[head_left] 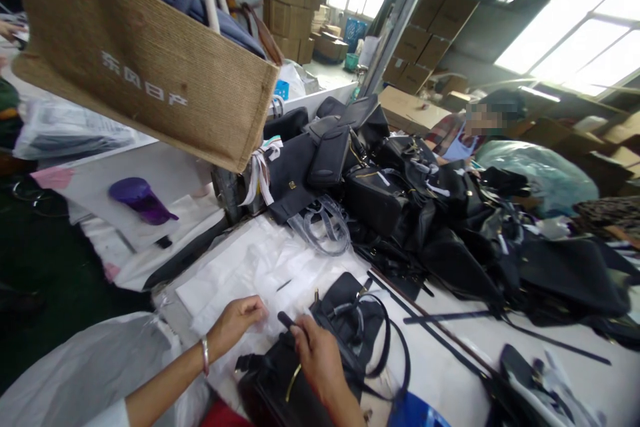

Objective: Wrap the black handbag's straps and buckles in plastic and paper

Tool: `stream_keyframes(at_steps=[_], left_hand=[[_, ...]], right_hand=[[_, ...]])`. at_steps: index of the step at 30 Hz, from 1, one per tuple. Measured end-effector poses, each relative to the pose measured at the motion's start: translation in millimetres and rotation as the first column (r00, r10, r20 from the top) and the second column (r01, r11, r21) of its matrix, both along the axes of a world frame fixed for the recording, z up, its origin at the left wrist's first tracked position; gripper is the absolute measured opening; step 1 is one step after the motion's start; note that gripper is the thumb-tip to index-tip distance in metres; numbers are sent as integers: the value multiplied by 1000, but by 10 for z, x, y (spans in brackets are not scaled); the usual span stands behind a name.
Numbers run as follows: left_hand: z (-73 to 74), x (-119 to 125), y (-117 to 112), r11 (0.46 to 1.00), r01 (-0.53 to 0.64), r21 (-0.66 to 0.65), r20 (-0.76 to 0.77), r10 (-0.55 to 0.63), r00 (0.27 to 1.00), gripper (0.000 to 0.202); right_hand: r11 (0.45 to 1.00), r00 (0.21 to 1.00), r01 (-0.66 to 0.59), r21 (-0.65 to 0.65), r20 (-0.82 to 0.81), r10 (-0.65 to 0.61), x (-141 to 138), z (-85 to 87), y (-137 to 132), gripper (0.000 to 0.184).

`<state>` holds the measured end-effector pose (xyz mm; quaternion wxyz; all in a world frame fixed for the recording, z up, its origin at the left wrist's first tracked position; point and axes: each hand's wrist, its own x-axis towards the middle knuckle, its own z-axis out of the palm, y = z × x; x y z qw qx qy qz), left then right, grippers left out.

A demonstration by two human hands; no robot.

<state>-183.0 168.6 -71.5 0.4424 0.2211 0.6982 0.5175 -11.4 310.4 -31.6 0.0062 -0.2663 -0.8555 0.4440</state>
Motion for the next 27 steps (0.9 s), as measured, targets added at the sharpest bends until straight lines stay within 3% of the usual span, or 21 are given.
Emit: stream_keyframes(at_steps=[7,12,19,25,27], left_hand=[[85,19,49,1000,30,2,-17,-30,999,24],[105,33,31,1000,21,-16,-42,-22,999,24],[186,178,110,992,101,-81,-235,-118,965,28],[235,320,223,951,300,-78,-279,-309,909,27],[213,305,226,930,348,-116,-288,-367,884,26]], right_hand=[[996,1000,6,84,18,-8,34,13,-38,23],[991,996,-75,114,47,70,63,70,-52,22],[971,977,-177,159,147,154,4,74,7,21],[918,919,-385,95,134,372,-67,58,-8,58],[917,916,-395,57,102,388,-13,63,30,65]])
